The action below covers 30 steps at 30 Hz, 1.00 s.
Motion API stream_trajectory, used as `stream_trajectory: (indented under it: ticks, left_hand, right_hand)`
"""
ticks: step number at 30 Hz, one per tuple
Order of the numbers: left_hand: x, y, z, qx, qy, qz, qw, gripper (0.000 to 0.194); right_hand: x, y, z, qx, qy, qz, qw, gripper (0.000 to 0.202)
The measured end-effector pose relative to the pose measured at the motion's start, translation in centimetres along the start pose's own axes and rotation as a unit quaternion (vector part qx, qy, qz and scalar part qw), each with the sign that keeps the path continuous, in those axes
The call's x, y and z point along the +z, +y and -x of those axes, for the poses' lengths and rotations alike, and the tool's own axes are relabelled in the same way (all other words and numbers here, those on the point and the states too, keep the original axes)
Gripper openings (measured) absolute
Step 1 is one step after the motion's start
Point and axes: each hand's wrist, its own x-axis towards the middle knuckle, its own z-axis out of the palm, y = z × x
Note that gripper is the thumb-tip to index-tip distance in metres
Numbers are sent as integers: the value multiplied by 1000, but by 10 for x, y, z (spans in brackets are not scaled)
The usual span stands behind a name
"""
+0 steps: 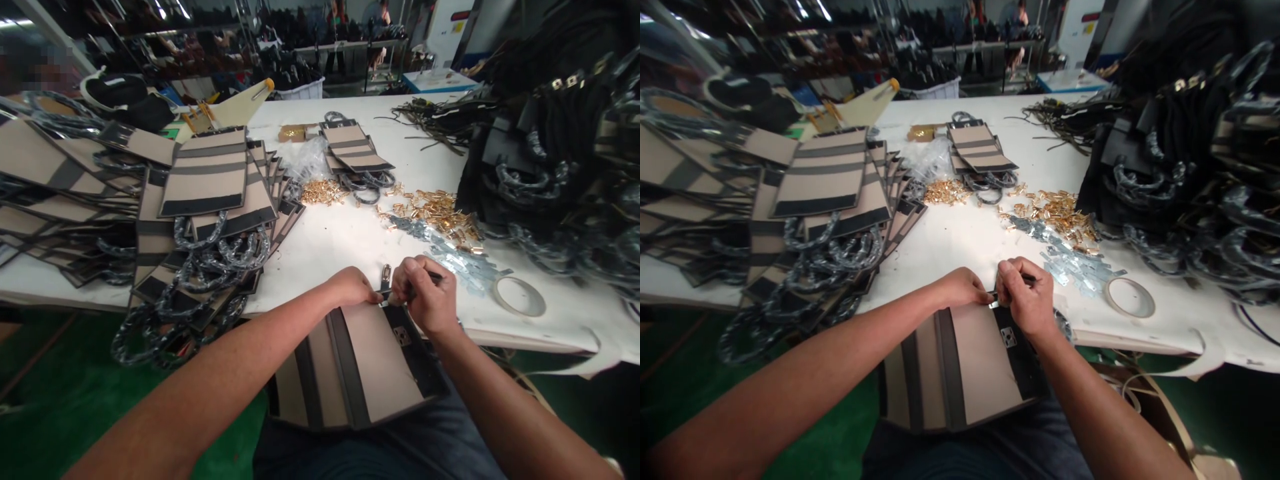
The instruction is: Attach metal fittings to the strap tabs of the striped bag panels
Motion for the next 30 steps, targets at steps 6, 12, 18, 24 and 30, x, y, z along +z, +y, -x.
stream_trajectory:
  ticks: [6, 12, 18, 24, 30]
  left_hand:
    - [2, -4, -3, 22, -9, -9, 1000, 34]
    - [2, -3, 0, 25, -3, -5, 1000, 31]
    - [0, -1, 2, 28, -2, -3, 1000, 34]
    - [-1, 1, 7, 23, 5, 1, 1000, 34]
    - [3, -3, 4, 49, 12, 27, 998, 39]
  right_hand:
    - [10, -30, -11, -12, -16, -18, 1000, 43]
    - [19, -29, -7, -45, -9, 35, 998, 46]
    - [15, -21, -1, -41, 3, -16, 999, 39]
    - [15, -12, 4, -13, -4, 36, 999, 42]
    - [20, -21, 9, -51, -23, 11, 998, 39]
